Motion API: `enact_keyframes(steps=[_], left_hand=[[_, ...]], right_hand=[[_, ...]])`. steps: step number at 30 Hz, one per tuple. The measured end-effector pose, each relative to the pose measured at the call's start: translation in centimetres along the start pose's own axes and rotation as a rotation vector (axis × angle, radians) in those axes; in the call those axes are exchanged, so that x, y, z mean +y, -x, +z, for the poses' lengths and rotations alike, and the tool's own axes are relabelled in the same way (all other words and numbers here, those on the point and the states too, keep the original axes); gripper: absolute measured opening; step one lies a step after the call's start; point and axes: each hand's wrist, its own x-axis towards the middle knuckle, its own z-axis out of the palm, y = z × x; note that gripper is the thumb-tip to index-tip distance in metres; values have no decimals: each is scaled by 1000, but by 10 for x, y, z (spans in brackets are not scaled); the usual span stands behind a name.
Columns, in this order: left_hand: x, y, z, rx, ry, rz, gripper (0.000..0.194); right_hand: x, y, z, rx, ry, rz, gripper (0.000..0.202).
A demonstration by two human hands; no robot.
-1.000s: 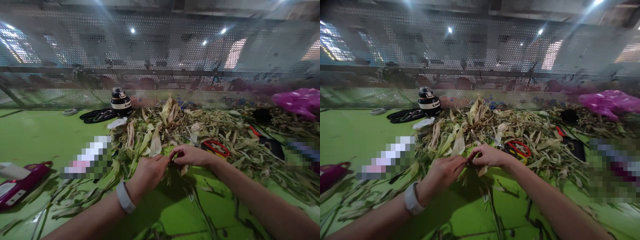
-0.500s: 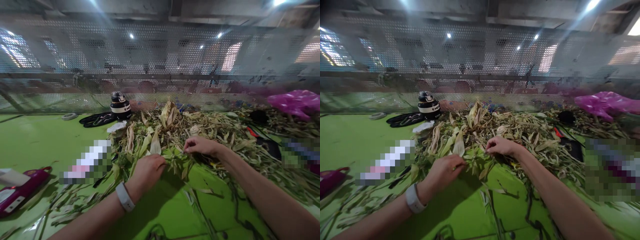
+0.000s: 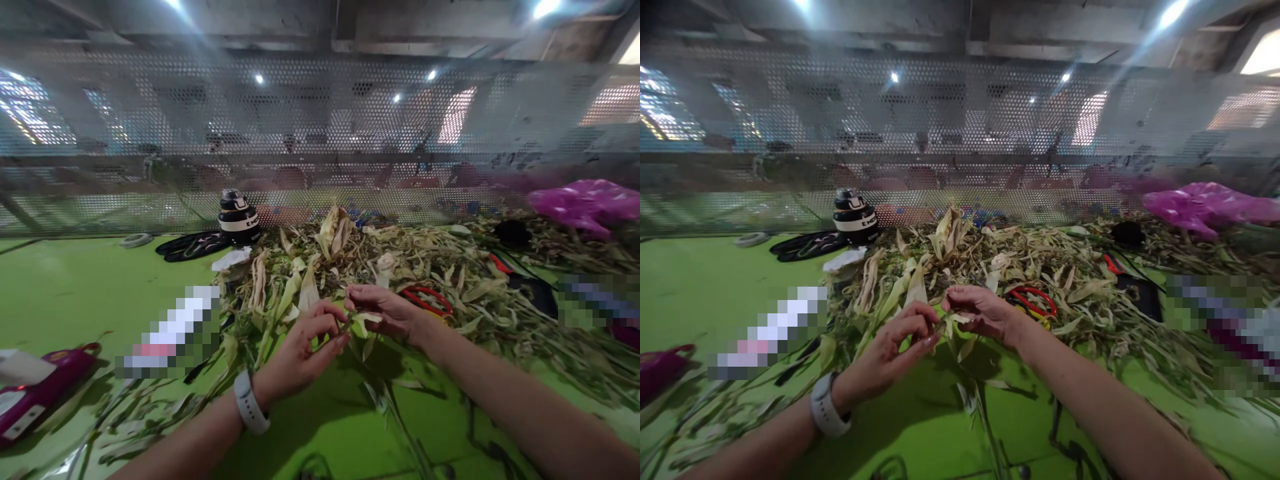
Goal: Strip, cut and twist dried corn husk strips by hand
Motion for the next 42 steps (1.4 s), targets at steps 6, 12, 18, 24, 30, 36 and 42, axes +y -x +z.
enact_keyframes(steps=[6, 12, 18, 24, 30, 36, 42], left_hand=[[-11, -2, -1, 80, 476, -239, 22], [-21, -1, 5, 65, 781, -462, 26], [-22, -4, 2, 22, 667, -497, 34], [-21, -5, -3, -74, 589, -539, 36], [-21, -6, -4, 5, 647, -577, 35], [-26, -6, -3, 26, 607, -592, 35], [-31, -7, -2, 68, 654, -595, 33]], right_hand=[[2, -1, 1, -46, -9, 19, 13], [1, 2, 10, -84, 28, 69, 19], [-4, 6, 17, -54, 144, 101, 23], [-2, 6, 10, -90, 321, 132, 28], [-12, 8, 13, 41, 389, 95, 30], [-15, 8, 23, 221, 696, -15, 21], [-17, 9, 21, 260, 874, -46, 15]])
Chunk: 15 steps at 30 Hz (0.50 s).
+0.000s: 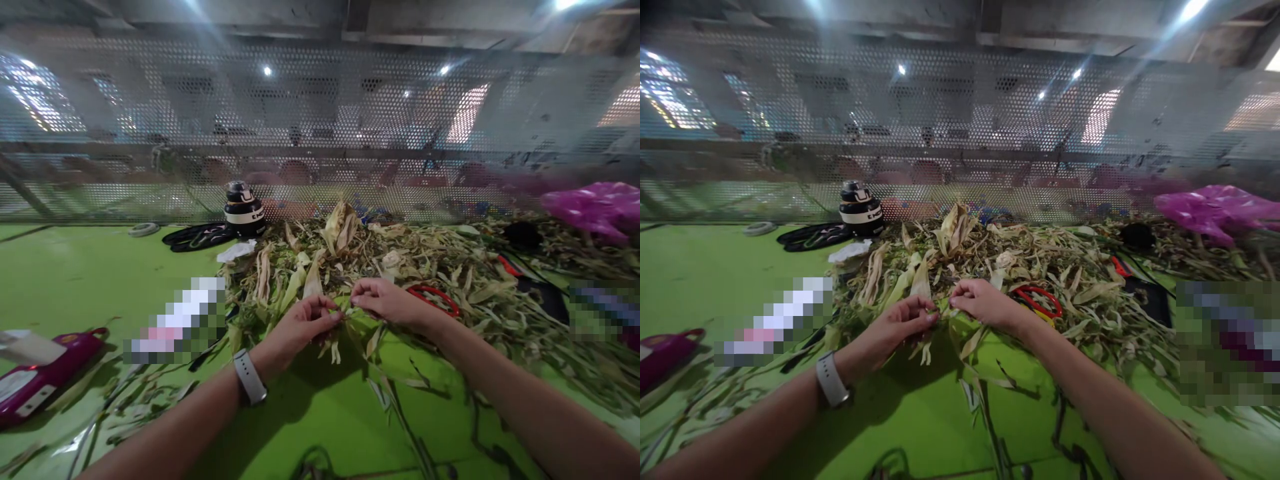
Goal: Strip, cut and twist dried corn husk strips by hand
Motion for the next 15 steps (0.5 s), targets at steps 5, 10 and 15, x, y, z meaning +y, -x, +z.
enact_keyframes(steps=[5, 10, 15], left_hand=[[0, 0, -1, 8, -18, -25, 28], [2, 2, -2, -2, 14, -31, 26], [4, 4, -1, -63, -47, -3, 28]], right_hand=[[-2, 1, -4, -12, -61, -5, 15], [-6, 4, -7, -41, -350, 142, 15], [0, 1, -6, -65, -404, 201, 13]])
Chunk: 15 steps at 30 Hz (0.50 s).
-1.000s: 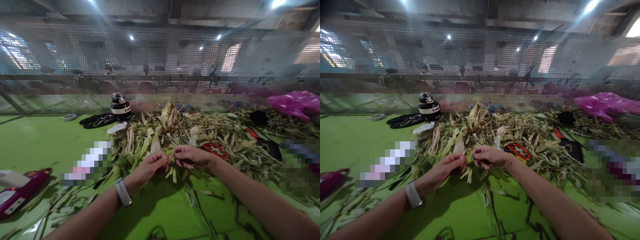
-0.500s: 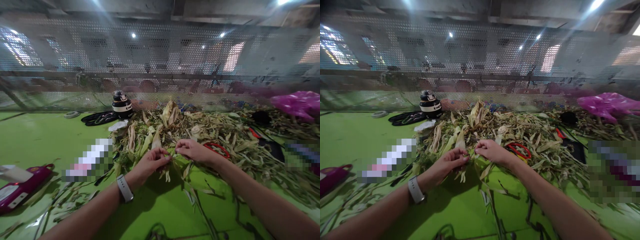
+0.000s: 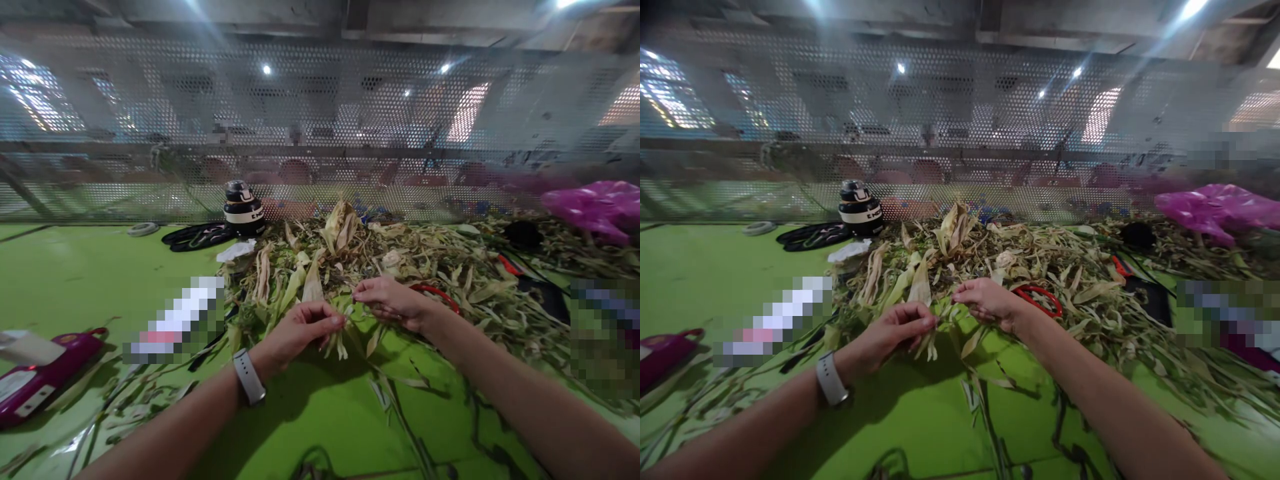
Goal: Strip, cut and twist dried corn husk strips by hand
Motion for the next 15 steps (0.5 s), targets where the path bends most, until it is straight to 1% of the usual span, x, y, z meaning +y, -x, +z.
enact_keyframes(steps=[3, 6, 9, 11, 13, 15], left_hand=[[-2, 0, 1, -4, -96, -60, 32], [-4, -1, 3, 21, -110, -123, 35], [-4, -1, 4, 54, 17, -134, 32], [-2, -2, 4, 42, 127, -144, 28], [-1, -2, 3, 22, 244, -154, 23], [-1, -3, 2, 8, 345, -163, 19]], right_hand=[[2, 1, 4, -34, -23, -15, 15], [1, 5, 11, -124, 18, -81, 19], [0, 10, 17, -240, 184, -155, 17], [0, 12, 17, -308, 275, -191, 14], [0, 12, 16, -353, 334, -196, 12], [1, 11, 14, -369, 377, -179, 10]])
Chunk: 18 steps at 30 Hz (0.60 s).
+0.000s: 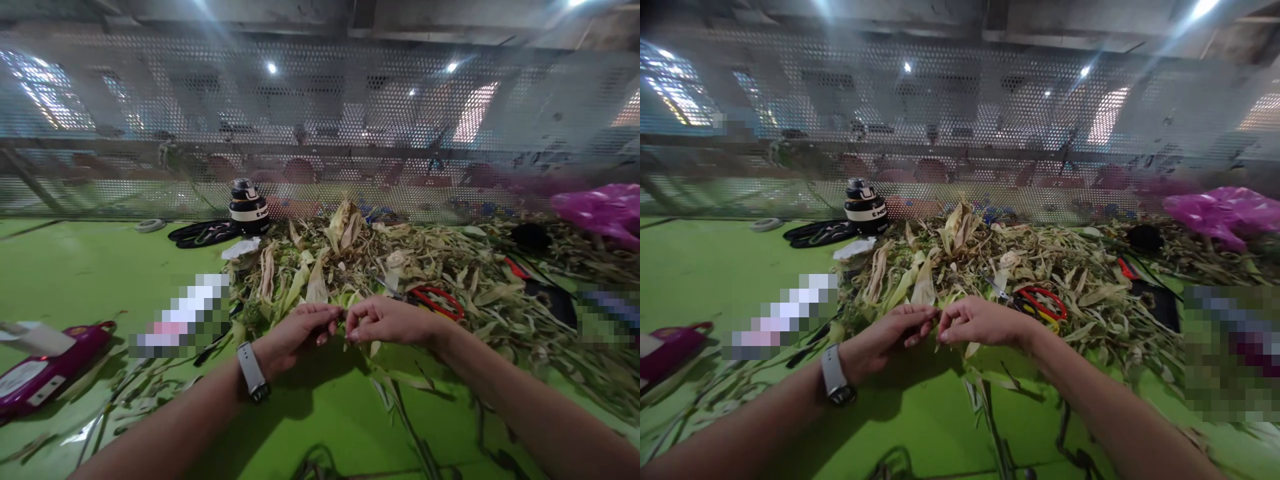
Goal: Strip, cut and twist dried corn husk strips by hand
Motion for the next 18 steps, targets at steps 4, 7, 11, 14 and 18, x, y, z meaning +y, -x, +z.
enact_keyframes(steps=[4, 7, 11, 14, 18], left_hand=[[-3, -1, -2, -13, 86, -27, 14], [-4, -1, -1, 29, 92, -39, 15], [-1, 1, 3, 137, 101, -53, 13], [1, 2, 5, 179, 107, -56, 12], [-1, 2, 5, 179, 109, -64, 10]], right_hand=[[2, 1, -2, -41, 23, 13, 11], [2, 0, -2, -33, 62, -36, 14], [3, -1, -2, 22, 107, -51, 18], [5, -2, -3, 40, 123, -51, 19], [4, -1, -2, 40, 160, -38, 19]])
